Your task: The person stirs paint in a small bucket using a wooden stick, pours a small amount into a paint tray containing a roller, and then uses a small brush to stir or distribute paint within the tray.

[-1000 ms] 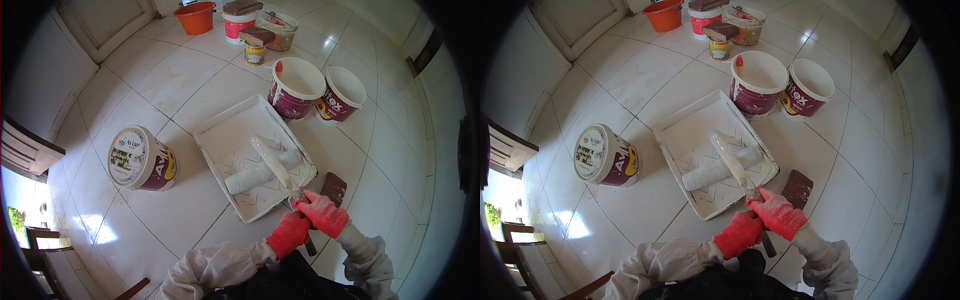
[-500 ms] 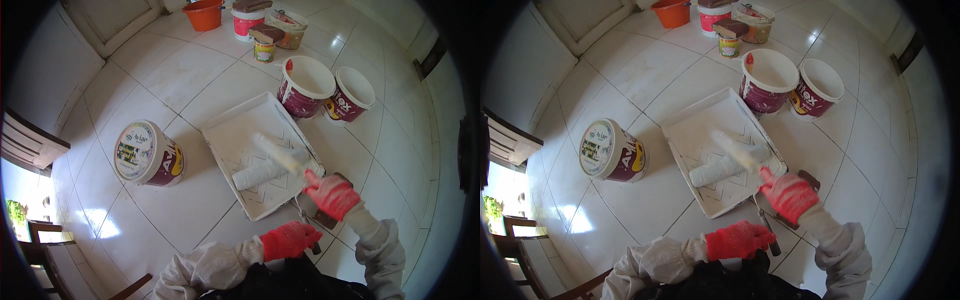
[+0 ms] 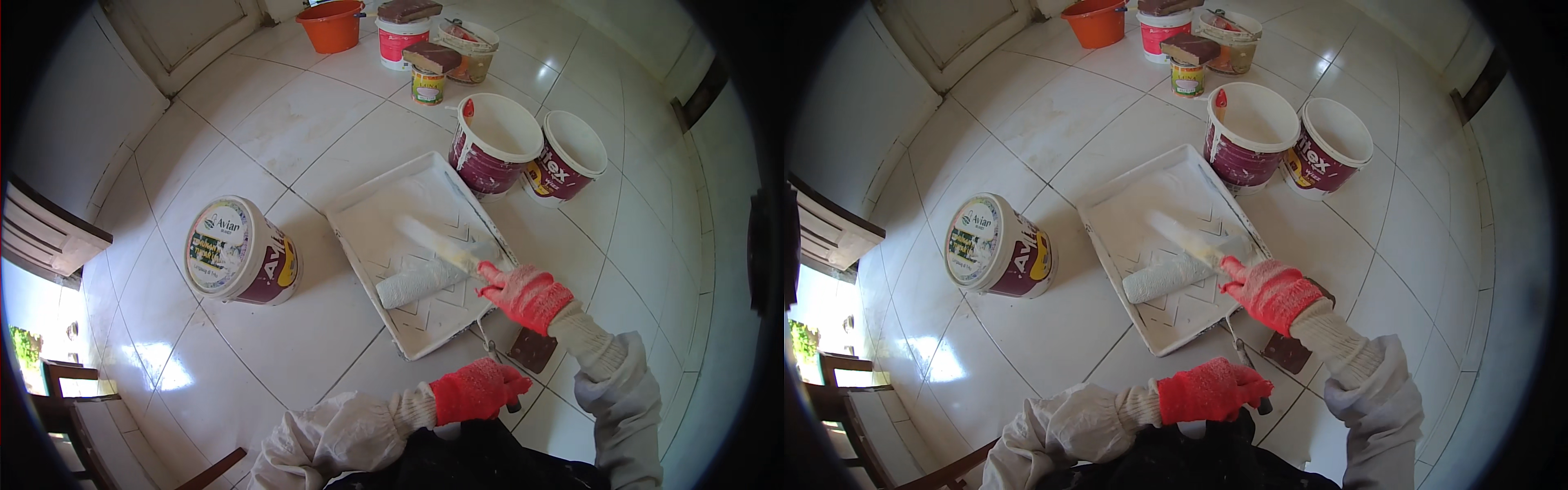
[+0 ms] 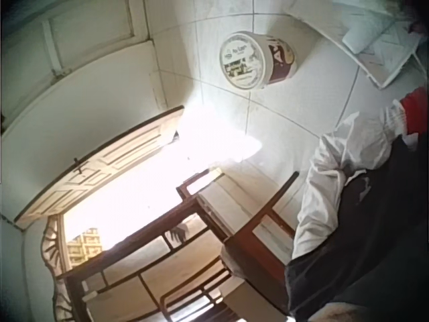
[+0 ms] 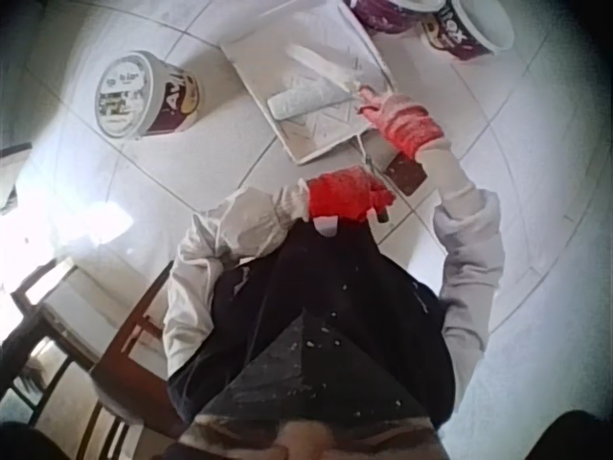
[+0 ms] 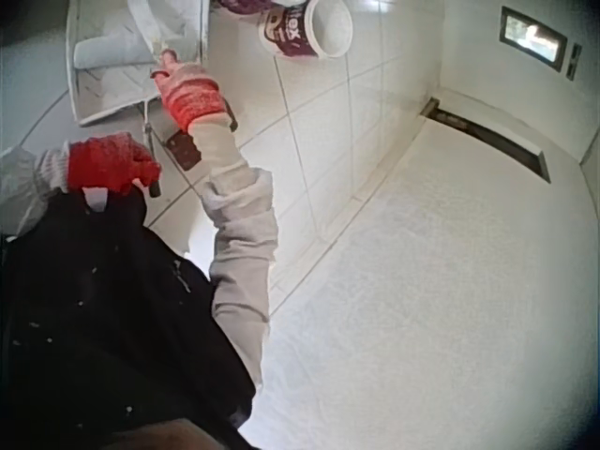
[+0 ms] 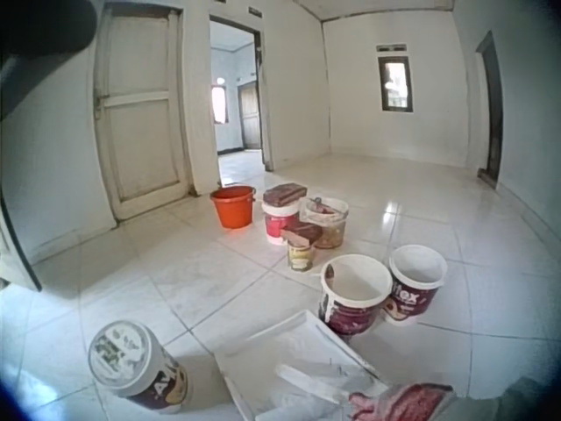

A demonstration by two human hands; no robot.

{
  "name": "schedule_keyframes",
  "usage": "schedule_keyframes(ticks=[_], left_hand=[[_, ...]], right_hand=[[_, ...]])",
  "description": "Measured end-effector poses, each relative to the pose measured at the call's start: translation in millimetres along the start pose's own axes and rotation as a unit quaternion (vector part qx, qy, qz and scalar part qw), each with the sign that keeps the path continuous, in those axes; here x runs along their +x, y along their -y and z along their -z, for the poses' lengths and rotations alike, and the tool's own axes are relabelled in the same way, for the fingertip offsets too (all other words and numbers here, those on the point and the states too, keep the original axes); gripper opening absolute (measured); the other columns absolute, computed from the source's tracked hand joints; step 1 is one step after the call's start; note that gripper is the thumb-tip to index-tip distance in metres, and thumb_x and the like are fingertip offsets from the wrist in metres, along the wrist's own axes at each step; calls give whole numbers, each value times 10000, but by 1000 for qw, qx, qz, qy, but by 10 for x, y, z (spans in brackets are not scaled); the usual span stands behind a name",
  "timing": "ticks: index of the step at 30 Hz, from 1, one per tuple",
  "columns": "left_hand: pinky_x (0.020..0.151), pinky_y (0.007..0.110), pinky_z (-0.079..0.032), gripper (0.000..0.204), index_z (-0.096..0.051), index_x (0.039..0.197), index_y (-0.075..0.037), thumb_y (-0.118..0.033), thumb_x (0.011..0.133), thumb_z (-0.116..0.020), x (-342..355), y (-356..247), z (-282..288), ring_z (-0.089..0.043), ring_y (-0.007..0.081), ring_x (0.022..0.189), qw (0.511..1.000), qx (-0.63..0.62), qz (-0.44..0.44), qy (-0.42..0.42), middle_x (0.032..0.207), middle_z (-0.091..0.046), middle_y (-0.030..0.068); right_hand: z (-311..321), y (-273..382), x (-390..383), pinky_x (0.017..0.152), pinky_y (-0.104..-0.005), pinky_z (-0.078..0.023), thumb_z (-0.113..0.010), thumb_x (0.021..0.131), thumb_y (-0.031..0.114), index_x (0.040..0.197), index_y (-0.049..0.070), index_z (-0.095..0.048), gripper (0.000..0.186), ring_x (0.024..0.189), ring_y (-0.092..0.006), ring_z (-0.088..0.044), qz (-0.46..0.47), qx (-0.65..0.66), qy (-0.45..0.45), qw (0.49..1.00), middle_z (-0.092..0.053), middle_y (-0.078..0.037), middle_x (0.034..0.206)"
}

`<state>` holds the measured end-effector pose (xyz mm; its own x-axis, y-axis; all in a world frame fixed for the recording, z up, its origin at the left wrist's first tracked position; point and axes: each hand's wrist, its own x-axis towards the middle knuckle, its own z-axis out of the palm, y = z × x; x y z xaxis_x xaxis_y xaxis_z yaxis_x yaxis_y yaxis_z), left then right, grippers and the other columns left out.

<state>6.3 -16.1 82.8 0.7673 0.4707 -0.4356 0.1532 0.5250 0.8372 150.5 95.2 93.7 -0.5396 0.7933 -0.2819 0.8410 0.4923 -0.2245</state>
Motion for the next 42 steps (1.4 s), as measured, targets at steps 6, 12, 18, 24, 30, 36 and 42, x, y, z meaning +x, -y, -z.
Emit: schedule_keyframes(ticks=[6, 12, 18, 24, 30, 36, 42], left_hand=[[548, 259, -465, 396, -635, 962, -14, -392, 923, -522, -20, 265, 73, -542, 111, 557, 989, 58, -122, -55, 786, -617, 40], [548, 257, -465, 391, -634, 1008, -24, -390, 921, -527, -30, 145, 24, -537, 111, 555, 997, 51, -49, -31, 769, -619, 37], [564, 250, -465, 372, -635, 1068, -50, -376, 916, -543, -11, 128, 27, -536, 108, 569, 997, 50, -24, -45, 789, -625, 31], [581, 245, -471, 371, -634, 1064, -53, -381, 915, -543, -24, 98, 40, -539, 105, 584, 999, 12, 29, -28, 846, -634, 14], [571, 249, -467, 385, -636, 1039, -46, -396, 915, -537, -42, 86, 84, -541, 101, 585, 998, 37, 38, -26, 822, -632, 15], [567, 250, -466, 372, -637, 1030, -50, -389, 916, -536, 0, -20, 47, -542, 93, 589, 997, 48, 52, -22, 814, -633, 14], [566, 244, -464, 372, -637, 1040, -61, -397, 920, -530, 8, 172, 115, -537, 82, 588, 998, 15, 41, -39, 815, -631, 9]], right_hand=[[156, -88, 81, 562, -454, -445, -517, 902, 397, 1151, 169, -521, 338, 655, -365, -591, -55, 2, 50, 997, -590, -170, 692], [-127, -393, 150, 604, -452, -457, -534, 889, 403, 1194, 170, -507, 385, 689, -368, -598, 46, 35, 31, 998, -599, -183, 720], [-77, -122, 327, 614, -452, -465, -523, 889, 421, 1274, 210, -467, 442, 700, -372, -602, 40, -19, 58, 997, -599, -185, 725], [-29, -393, 285, 625, -453, -469, -549, 872, 414, 1211, 206, -557, 397, 717, -376, -607, 24, 41, 14, 999, -602, -197, 764], [171, -332, 158, 607, -476, -456, -522, 880, 413, 1242, 215, -518, 413, 694, -380, -599, -12, -28, 70, 997, -600, -199, 734], [182, -537, 231, 611, -443, -471, -512, 884, 440, 1256, 237, -520, 423, 665, -365, -596, -37, -30, 31, 998, -604, -183, 734], [316, -767, 180, 628, -418, -486, -517, 887, 415, 1282, 254, -493, 427, 699, -363, -604, -101, -53, 64, 991, -618, -177, 788]])
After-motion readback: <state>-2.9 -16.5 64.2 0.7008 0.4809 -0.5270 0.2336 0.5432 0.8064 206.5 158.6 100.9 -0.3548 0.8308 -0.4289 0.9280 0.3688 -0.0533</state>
